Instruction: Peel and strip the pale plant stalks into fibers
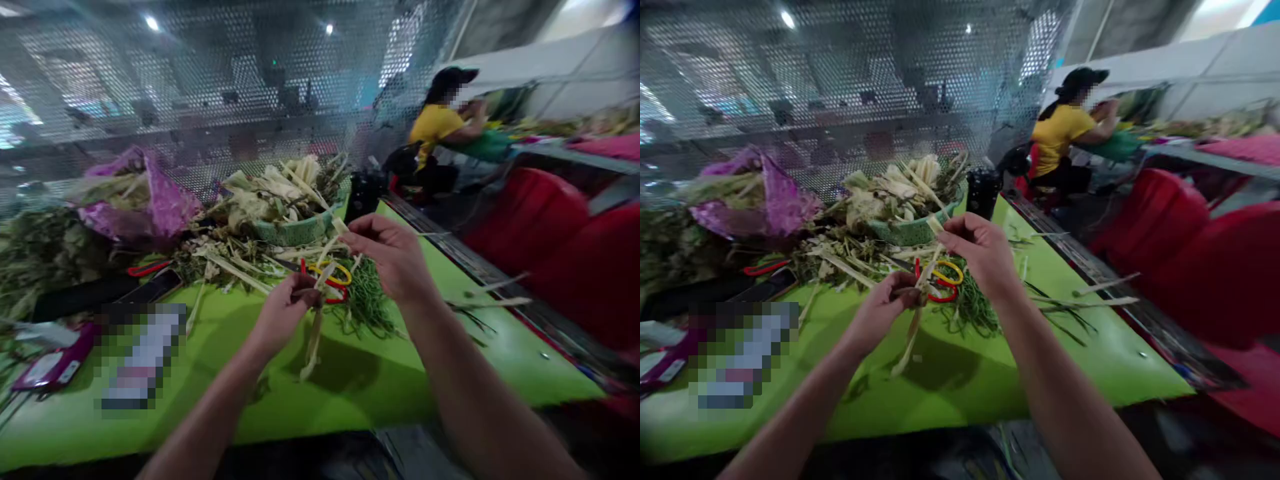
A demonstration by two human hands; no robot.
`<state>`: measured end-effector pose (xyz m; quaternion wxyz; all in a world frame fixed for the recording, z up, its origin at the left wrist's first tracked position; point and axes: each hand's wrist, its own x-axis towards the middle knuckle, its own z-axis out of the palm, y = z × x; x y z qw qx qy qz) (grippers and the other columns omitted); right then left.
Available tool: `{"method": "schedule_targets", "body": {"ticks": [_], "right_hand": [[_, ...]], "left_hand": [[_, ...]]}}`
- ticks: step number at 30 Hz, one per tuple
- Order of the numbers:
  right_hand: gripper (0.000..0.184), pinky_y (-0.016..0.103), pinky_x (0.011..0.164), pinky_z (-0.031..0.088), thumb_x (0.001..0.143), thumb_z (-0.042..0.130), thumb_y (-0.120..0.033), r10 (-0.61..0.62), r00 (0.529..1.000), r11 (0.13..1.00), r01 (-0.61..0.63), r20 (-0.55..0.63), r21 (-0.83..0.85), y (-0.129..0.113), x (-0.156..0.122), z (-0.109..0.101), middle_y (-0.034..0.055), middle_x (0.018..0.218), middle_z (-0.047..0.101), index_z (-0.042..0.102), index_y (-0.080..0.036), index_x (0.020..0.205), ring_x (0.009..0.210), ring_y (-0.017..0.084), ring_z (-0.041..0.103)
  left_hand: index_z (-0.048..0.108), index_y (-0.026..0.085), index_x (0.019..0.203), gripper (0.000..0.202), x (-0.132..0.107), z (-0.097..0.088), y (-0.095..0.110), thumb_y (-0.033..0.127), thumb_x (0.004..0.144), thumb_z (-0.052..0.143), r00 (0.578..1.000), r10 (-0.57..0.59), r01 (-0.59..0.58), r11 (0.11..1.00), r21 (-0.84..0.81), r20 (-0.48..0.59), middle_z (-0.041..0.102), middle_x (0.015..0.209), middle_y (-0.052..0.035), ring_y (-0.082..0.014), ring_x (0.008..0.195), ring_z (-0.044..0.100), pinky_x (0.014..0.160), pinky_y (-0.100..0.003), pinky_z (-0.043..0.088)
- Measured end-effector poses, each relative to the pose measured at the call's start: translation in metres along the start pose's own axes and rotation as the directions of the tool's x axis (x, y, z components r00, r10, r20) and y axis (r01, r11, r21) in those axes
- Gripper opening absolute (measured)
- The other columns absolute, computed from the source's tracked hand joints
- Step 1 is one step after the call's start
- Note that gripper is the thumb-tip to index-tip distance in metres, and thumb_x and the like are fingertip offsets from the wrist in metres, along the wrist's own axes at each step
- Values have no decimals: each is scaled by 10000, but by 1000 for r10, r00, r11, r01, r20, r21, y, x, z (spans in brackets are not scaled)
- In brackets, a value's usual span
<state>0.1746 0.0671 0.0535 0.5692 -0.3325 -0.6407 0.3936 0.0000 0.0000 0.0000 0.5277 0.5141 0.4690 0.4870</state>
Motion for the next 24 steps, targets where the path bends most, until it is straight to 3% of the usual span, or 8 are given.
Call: {"method": "schedule_targets", "body": {"ticks": [5, 10, 14, 20, 22, 24], "right_hand": [[162, 255, 623, 425, 718, 739, -313, 84, 981, 996, -85, 173, -1, 2, -3, 5, 2, 758, 622, 678, -194, 808, 684, 129, 542], [161, 291, 726, 461, 709, 738, -324, 108, 943, 992, -122, 316, 26, 4, -3, 12, 51, 972, 653, 671, -179, 732, 846, 174, 592], [159, 314, 774, 470, 696, 749, -315, 158, 939, 975, -197, 305, 101, 2, -4, 13, 60, 1017, 669, 662, -182, 709, 884, 192, 603], [167, 309, 713, 489, 672, 770, -320, 265, 918, 915, -336, 295, 223, 1, -7, 15, 44, 925, 698, 671, -200, 733, 694, 145, 610], [183, 311, 715, 490, 657, 782, -324, 290, 912, 905, -360, 289, 229, 2, -7, 18, 36, 882, 697, 671, -205, 740, 712, 154, 615], [202, 313, 725, 489, 637, 794, -328, 302, 913, 899, -368, 273, 236, 3, -6, 19, 31, 839, 690, 663, -207, 732, 753, 168, 621]], "left_hand": [[556, 156, 904, 196, 2, -6, 7, 261, 760, 637, 990, 17, -39, 987, -154, -139, 613, 861, -19, -113, 768, 583, 722, -247, 463], [518, 177, 905, 230, 5, -6, 6, 182, 723, 659, 959, 154, -194, 969, -153, -238, 581, 854, -4, -108, 789, 578, 753, -251, 475], [441, 207, 1055, 388, 8, -7, 1, 179, 734, 657, 922, 239, -278, 956, -92, -304, 570, 871, -4, -116, 774, 584, 730, -269, 490], [325, 251, 1350, 730, 8, -10, -3, 97, 715, 651, 864, 362, -341, 932, 120, -351, 578, 885, -10, -116, 784, 570, 735, -254, 479], [391, 236, 1321, 673, 8, -11, -4, 90, 715, 642, 849, 408, -368, 912, 179, -335, 581, 929, -29, -122, 794, 573, 741, -261, 480], [521, 194, 1183, 474, 8, -12, -5, 106, 731, 629, 842, 439, -383, 896, 226, -312, 584, 938, -46, -126, 788, 570, 740, -265, 476]]}}
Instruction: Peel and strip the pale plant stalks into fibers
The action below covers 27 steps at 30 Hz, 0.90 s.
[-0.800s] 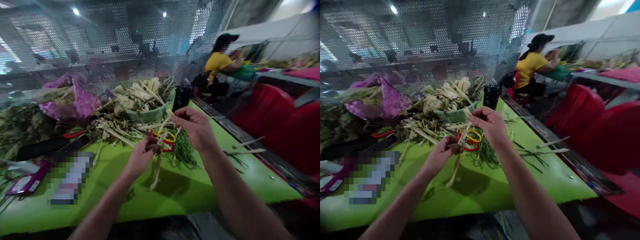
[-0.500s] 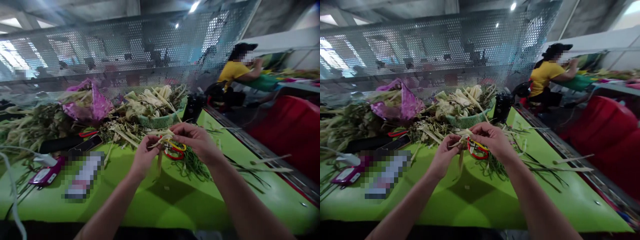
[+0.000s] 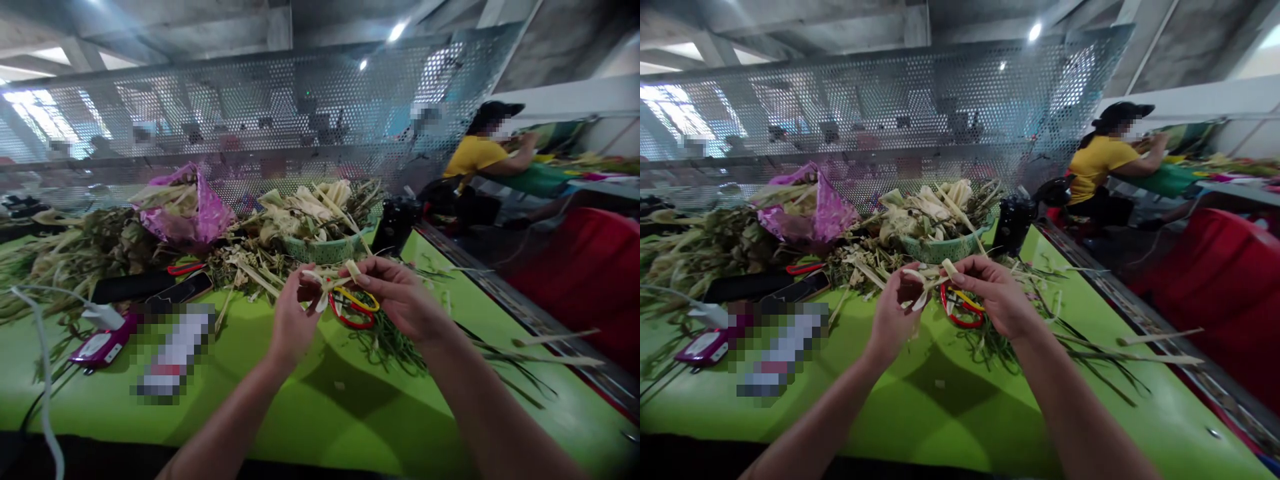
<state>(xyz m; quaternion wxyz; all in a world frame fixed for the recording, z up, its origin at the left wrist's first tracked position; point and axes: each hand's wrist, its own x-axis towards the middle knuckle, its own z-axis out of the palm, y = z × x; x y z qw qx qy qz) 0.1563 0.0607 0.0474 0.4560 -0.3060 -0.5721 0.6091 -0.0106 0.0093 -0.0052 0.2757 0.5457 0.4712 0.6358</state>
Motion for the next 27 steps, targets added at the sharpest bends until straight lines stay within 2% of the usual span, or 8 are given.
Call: {"method": "schedule_targets", "body": {"ticks": [3, 8, 13, 18, 21, 23, 25, 27], "right_hand": [[219, 302, 715, 486, 626, 798, -330, 0, 1000, 1000, 0, -18, 16, 2, 2, 0, 26, 824, 680, 651, -204, 729, 744, 158, 614], [199, 265, 646, 468, 660, 783, -323, -15, 1000, 1000, 15, -3, 17, 8, 6, -6, 12, 822, 661, 643, -205, 737, 695, 130, 590], [185, 237, 619, 449, 677, 775, -325, -66, 998, 996, 66, 6, -52, 11, 7, -8, -11, 765, 635, 658, -207, 759, 658, 105, 561], [249, 264, 621, 469, 660, 778, -366, -61, 998, 994, 62, 15, -91, 16, 6, 1, 3, 744, 642, 656, -186, 782, 653, 129, 579], [269, 265, 597, 470, 661, 770, -394, -43, 999, 994, 43, -4, -102, 23, 10, 4, -2, 713, 640, 648, -184, 779, 608, 122, 571], [266, 258, 626, 473, 640, 786, -375, -69, 996, 992, 63, -49, -109, 27, 14, 1, -12, 707, 634, 647, -187, 766, 631, 119, 574], [261, 256, 654, 474, 646, 782, -373, -79, 994, 992, 71, -80, -100, 29, 17, -4, -13, 715, 631, 641, -188, 764, 652, 118, 577], [254, 250, 664, 470, 655, 776, -371, -104, 990, 991, 95, -100, -90, 28, 20, -9, -19, 715, 620, 630, -189, 754, 653, 111, 570]], "left_hand": [[599, 165, 970, 218, 0, -1, 1, 129, 755, 609, 1000, 20, -21, 999, 24, 11, 591, 910, -56, -136, 797, 557, 742, -268, 465], [613, 193, 961, 201, 0, -3, 7, 146, 765, 621, 994, 28, -17, 994, -108, 107, 584, 987, -58, -148, 884, 551, 797, -274, 450], [599, 172, 885, 146, 0, 0, 10, 235, 766, 656, 961, -115, 195, 927, -320, 252, 588, 910, -36, -114, 801, 546, 741, -239, 445], [483, 174, 813, 283, -6, 12, 4, 231, 683, 727, 909, -280, 393, 826, -405, 309, 574, 814, -5, -123, 762, 564, 702, -258, 463], [478, 166, 794, 284, -10, 18, -4, 209, 660, 725, 876, -309, 400, 894, -201, 370, 557, 792, -6, -116, 707, 540, 675, -264, 460], [517, 154, 803, 195, -11, 17, -8, 159, 683, 671, 862, -257, 289, 957, -7, 437, 563, 770, -14, -122, 694, 527, 673, -267, 455], [546, 158, 849, 160, -12, 14, -9, 137, 708, 619, 842, -194, 174, 981, 86, 503, 589, 813, -31, -147, 756, 552, 714, -286, 465], [568, 172, 920, 208, -11, 12, -9, 155, 718, 614, 863, -154, 45, 972, 230, 481, 608, 927, -61, -182, 847, 567, 769, -319, 466]]}}
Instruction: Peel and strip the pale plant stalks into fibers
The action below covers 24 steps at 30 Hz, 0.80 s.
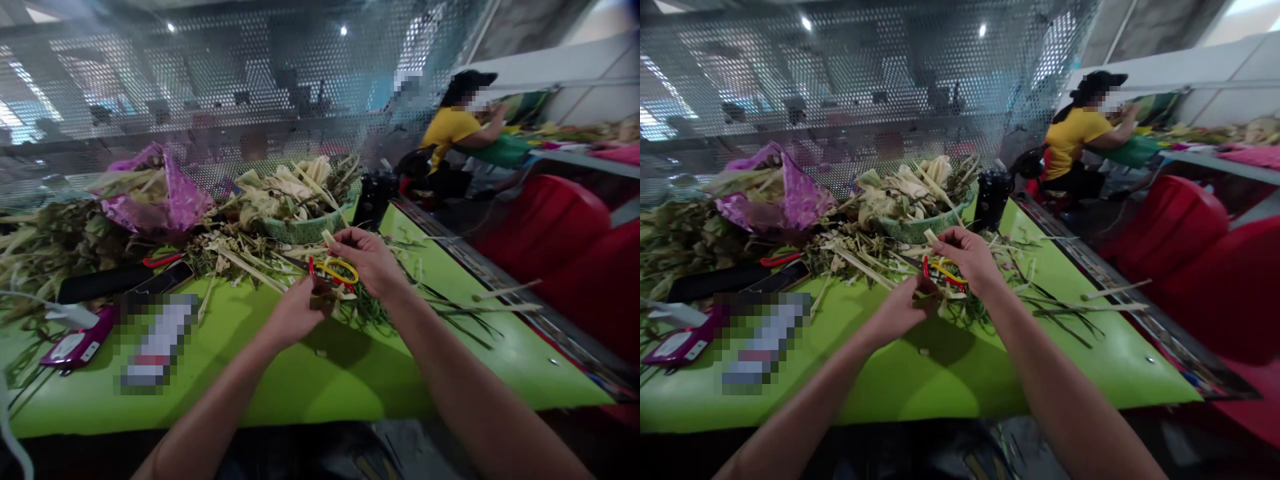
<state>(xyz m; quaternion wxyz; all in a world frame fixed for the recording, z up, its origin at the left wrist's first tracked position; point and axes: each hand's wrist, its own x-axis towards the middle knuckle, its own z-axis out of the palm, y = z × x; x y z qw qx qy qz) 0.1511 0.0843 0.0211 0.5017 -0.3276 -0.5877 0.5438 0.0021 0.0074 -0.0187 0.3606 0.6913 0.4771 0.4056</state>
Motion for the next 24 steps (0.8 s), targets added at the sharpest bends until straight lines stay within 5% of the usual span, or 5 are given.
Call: {"method": "schedule_targets", "body": {"ticks": [4, 9, 13, 19, 24], "right_hand": [[243, 247, 681, 465, 666, 770, -360, -38, 999, 999, 38, 0, -7, -3, 0, -3, -24, 718, 603, 623, -186, 750, 659, 107, 558], [223, 248, 679, 457, 678, 765, -341, -58, 998, 998, 58, 23, -1, -6, -2, -2, -22, 717, 591, 636, -182, 765, 661, 104, 545], [221, 249, 669, 450, 676, 765, -342, -72, 997, 997, 72, 19, 13, -10, -4, -4, -21, 724, 600, 640, -185, 768, 654, 103, 542], [213, 222, 535, 389, 669, 770, -349, -73, 997, 997, 73, -39, 1, -18, -7, -5, -23, 706, 589, 647, -199, 757, 565, 84, 469], [231, 257, 692, 458, 652, 782, -366, 6, 994, 999, -1, 112, -44, -16, -9, 3, 8, 815, 648, 669, -192, 751, 717, 130, 560]], "left_hand": [[612, 191, 944, 193, 3, 0, -4, 182, 752, 599, 997, 75, -74, 953, 294, 8, 610, 1014, -82, -228, 964, 562, 857, -370, 450], [625, 191, 1023, 233, 5, 3, -14, 207, 798, 564, 989, 147, -141, 908, 395, 16, 583, 1067, -91, -223, 1007, 549, 888, -359, 436], [641, 184, 873, 111, 4, 1, -12, 203, 784, 578, 990, 138, -113, 899, 422, -27, 594, 972, -76, -212, 924, 549, 809, -334, 434], [527, 171, 778, 83, 7, -6, -7, 209, 759, 598, 886, 22, 71, 981, 183, -463, 557, 757, -4, -127, 672, 479, 625, -251, 363], [467, 176, 747, 173, 10, -8, -12, 223, 725, 632, 867, -38, 28, 999, -27, -496, 485, 698, 36, -96, 620, 421, 578, -218, 339]]}}
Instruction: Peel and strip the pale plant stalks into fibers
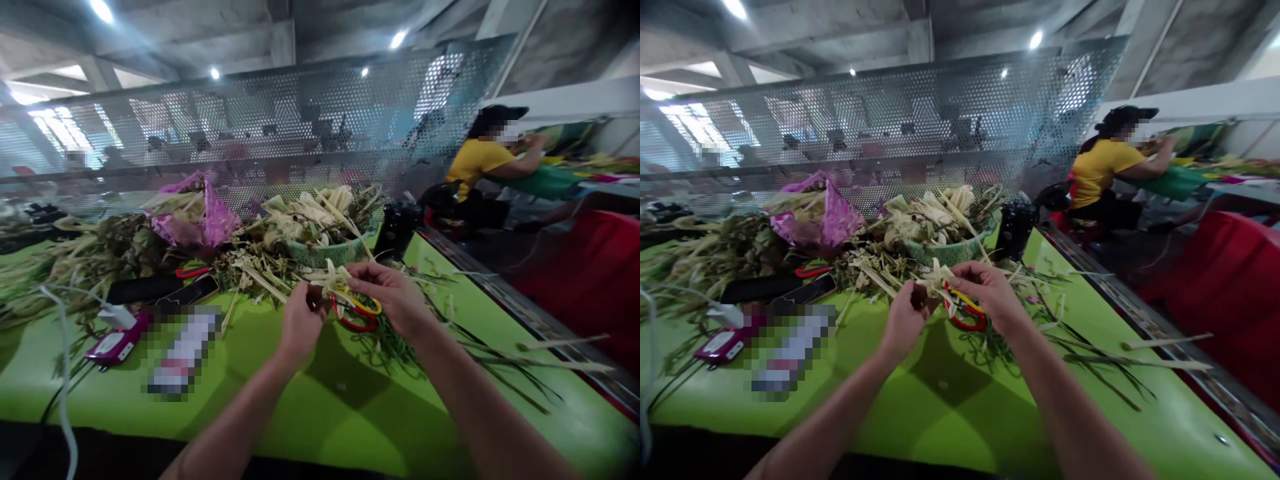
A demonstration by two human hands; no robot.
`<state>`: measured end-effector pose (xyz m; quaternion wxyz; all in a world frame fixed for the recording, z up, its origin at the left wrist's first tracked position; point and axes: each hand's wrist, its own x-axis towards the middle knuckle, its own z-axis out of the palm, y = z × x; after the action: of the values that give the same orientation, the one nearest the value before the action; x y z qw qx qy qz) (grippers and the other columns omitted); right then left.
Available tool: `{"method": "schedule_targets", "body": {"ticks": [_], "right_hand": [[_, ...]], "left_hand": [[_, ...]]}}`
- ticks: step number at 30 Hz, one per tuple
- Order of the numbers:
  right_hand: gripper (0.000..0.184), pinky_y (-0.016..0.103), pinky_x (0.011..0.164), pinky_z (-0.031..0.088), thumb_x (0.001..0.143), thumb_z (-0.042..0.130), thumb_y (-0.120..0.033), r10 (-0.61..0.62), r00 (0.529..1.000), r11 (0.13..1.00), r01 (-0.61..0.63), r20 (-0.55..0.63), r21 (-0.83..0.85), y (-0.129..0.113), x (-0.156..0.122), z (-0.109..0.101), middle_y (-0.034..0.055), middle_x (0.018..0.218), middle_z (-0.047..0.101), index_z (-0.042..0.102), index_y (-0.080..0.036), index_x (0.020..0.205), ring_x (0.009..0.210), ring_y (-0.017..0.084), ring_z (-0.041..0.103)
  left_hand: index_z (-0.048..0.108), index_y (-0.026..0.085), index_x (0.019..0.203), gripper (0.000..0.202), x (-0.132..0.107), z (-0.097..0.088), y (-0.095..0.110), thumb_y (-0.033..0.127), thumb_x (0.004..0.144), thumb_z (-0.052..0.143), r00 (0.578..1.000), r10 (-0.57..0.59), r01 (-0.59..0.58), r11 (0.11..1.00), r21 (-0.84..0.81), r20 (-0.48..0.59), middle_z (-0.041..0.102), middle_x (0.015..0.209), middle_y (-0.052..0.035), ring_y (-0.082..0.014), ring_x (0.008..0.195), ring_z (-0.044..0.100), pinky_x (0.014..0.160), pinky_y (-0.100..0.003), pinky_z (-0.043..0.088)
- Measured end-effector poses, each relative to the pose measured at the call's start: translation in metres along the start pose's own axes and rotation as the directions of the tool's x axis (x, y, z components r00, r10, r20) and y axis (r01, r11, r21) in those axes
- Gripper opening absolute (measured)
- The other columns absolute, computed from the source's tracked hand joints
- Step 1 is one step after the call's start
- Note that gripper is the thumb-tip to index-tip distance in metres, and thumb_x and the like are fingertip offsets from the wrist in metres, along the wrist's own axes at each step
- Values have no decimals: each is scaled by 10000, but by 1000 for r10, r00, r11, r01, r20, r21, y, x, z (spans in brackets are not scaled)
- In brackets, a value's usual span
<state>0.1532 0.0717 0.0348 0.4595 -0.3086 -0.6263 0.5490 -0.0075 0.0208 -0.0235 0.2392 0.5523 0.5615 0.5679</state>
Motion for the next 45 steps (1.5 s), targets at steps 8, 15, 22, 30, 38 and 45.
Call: {"method": "schedule_targets", "body": {"ticks": [8, 15, 22, 30, 38, 45], "right_hand": [[218, 254, 653, 441, 701, 743, -370, 17, 995, 992, -5, 95, -123, 0, -1, 3, -6, 722, 624, 650, -184, 768, 667, 128, 546], [229, 262, 634, 440, 728, 711, -390, 19, 991, 980, 8, 133, -197, 0, -2, 3, 5, 745, 622, 639, -183, 792, 667, 137, 540], [180, 276, 688, 437, 761, 675, -370, -60, 981, 948, 113, 183, -297, -3, -4, 5, 10, 778, 629, 659, -194, 794, 723, 158, 555], [161, 275, 710, 426, 807, 627, -355, -74, 970, 928, 152, 232, -339, -2, -6, 5, 8, 778, 624, 665, -199, 820, 742, 158, 552], [181, 277, 721, 432, 825, 611, -370, -52, 975, 946, 118, 218, -303, -5, -4, -1, 18, 809, 619, 646, -195, 856, 767, 157, 552], [174, 258, 696, 423, 824, 609, -361, -62, 974, 914, 143, 218, -379, -7, -5, -1, 6, 788, 609, 635, -189, 833, 748, 147, 544]], "left_hand": [[541, 167, 1001, 341, -1, 2, 9, 200, 699, 694, 979, -3, 72, 939, -337, 202, 607, 894, -37, -133, 779, 546, 708, -249, 438], [606, 154, 946, 318, 3, -9, 19, 364, 725, 697, 954, -70, 187, 898, -398, 290, 653, 894, -55, -140, 778, 567, 731, -274, 452], [551, 165, 840, 416, 6, -6, 16, 364, 577, 806, 953, -169, 282, 801, -528, 253, 635, 756, -12, -104, 672, 574, 659, -239, 454], [541, 153, 819, 417, 6, -13, 16, 279, 542, 827, 924, -199, 352, 774, -526, 326, 642, 742, -4, -103, 678, 601, 688, -253, 490], [652, 148, 933, 428, 6, -15, 17, 300, 567, 814, 898, -225, 407, 749, -523, 377, 677, 762, -28, -133, 689, 622, 742, -305, 506], [682, 141, 927, 364, 6, -19, 21, 343, 640, 779, 888, -192, 415, 726, -548, 418, 682, 852, -55, -121, 750, 594, 780, -269, 463]]}}
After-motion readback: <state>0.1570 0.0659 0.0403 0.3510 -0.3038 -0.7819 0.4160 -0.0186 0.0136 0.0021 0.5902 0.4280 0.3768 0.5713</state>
